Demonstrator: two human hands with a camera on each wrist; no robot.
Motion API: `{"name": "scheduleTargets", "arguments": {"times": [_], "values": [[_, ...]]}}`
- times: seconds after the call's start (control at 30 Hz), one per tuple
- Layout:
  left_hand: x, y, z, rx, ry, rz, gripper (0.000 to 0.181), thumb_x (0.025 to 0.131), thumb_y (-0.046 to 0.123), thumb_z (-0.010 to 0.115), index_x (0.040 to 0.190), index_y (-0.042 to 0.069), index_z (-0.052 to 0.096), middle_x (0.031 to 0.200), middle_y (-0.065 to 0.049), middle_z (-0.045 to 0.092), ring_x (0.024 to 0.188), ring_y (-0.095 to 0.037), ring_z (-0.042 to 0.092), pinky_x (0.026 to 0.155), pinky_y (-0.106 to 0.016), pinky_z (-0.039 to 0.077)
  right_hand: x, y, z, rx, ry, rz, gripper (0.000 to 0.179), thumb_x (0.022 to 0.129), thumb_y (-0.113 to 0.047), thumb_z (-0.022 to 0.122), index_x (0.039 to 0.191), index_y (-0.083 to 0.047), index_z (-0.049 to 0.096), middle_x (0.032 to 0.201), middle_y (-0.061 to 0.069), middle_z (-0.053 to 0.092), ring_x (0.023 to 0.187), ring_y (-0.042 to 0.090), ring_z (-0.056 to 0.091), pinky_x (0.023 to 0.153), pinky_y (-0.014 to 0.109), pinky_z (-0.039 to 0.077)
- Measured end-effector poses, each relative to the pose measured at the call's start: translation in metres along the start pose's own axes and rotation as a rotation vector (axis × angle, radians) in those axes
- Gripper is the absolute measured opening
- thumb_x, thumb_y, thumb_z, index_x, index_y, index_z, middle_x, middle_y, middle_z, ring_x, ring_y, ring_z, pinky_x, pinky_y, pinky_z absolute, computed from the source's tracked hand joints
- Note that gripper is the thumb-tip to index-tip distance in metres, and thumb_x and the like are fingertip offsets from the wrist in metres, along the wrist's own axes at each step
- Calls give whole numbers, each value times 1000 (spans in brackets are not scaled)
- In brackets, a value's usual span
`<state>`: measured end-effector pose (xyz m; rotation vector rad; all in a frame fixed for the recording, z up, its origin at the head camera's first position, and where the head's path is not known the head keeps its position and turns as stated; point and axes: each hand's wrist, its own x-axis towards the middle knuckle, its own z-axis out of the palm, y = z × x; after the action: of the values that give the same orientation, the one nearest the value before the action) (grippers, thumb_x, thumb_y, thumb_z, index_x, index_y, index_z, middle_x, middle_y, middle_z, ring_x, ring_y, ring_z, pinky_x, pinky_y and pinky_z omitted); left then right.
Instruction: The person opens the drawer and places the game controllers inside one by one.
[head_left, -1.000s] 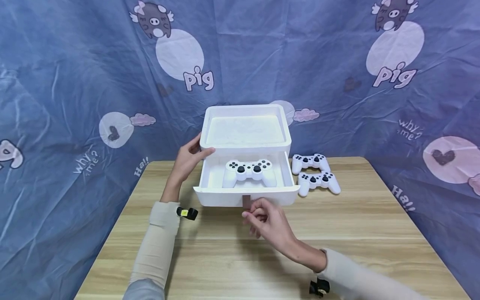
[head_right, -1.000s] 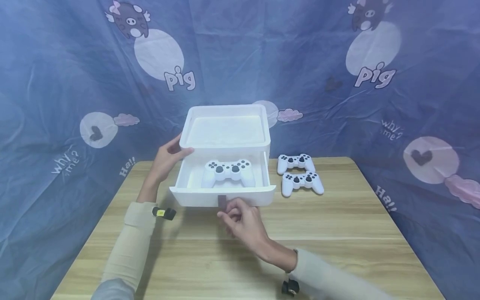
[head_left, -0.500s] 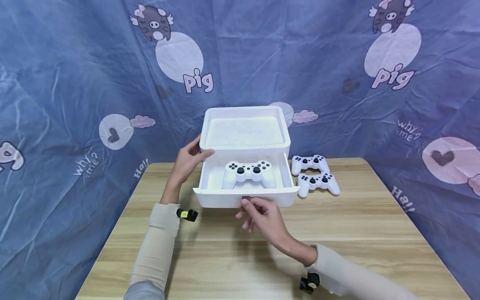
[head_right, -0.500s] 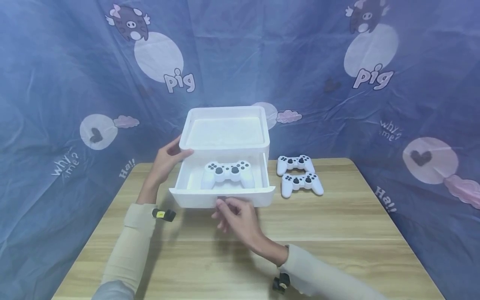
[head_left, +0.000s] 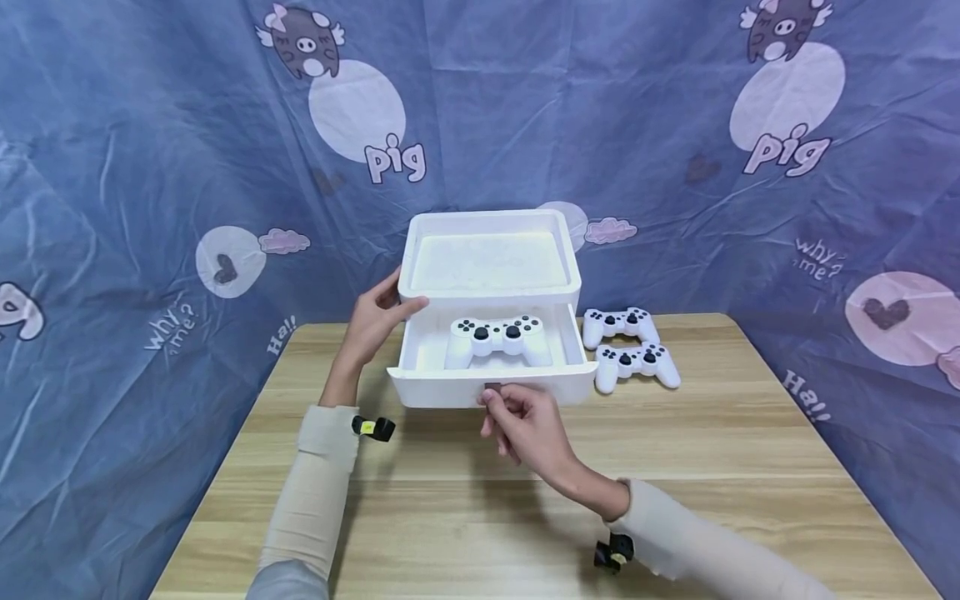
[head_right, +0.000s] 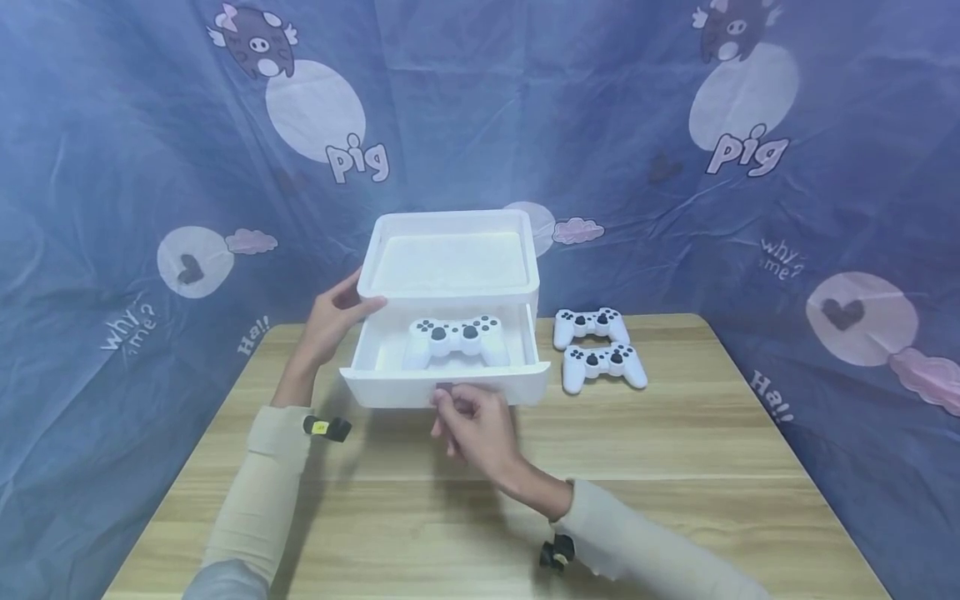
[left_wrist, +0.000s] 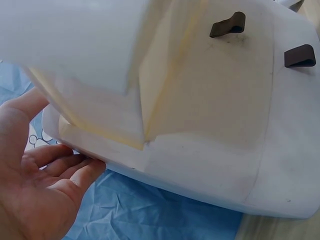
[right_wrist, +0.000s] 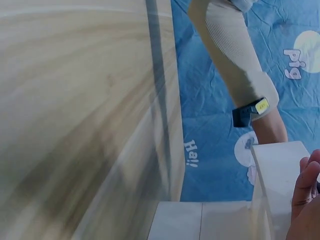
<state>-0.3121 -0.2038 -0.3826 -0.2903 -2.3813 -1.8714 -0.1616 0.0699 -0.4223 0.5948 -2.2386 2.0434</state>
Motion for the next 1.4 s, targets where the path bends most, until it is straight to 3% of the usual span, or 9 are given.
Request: {"name": "scheduleTargets", "arguments": {"times": [0.23, 0.63, 0.93, 1.13, 1.4], "values": [[1, 4, -1, -1, -10, -4, 86, 91, 37, 87, 164, 21, 44, 167, -8, 47, 154, -26, 47, 122, -49, 46, 21, 1, -5, -31, 24, 11, 27, 110, -16, 62, 101, 3, 78, 70, 17, 74, 37, 9, 53, 29, 27, 39], [-1, 8, -2, -9, -32, -21, 88, 92, 34, 86, 165, 18, 41, 168, -10, 46, 153, -27, 47, 122, -47, 46, 62, 5, -8, -82, 77, 63, 29, 109, -17, 62, 96, 5, 76, 66, 12, 73, 40, 8, 55, 35, 21, 38], [0, 8, -3, -23, -16, -24, 88, 91, 32, 88, 165, 17, 42, 168, -10, 45, 154, -26, 46, 123, -45, 45, 88, 12, -12, -81, 82, 89, 32, 109, -19, 61, 96, 7, 75, 66, 11, 73, 40, 11, 56, 34, 23, 38], [-1, 8, -4, -26, -21, -29, 89, 91, 33, 88, 165, 19, 42, 169, -10, 43, 156, -27, 44, 122, -46, 46, 103, 15, -17, -103, 83, 88, 32, 109, -19, 61, 95, 5, 77, 66, 9, 73, 42, 23, 59, 34, 23, 38], [1, 6, -5, -6, -16, -38, 89, 90, 37, 88, 165, 21, 42, 170, -7, 42, 157, -25, 41, 123, -47, 45, 113, 17, -18, -149, 93, 90, 32, 109, -20, 61, 95, 3, 78, 67, 10, 75, 40, 14, 56, 33, 22, 36]]}}
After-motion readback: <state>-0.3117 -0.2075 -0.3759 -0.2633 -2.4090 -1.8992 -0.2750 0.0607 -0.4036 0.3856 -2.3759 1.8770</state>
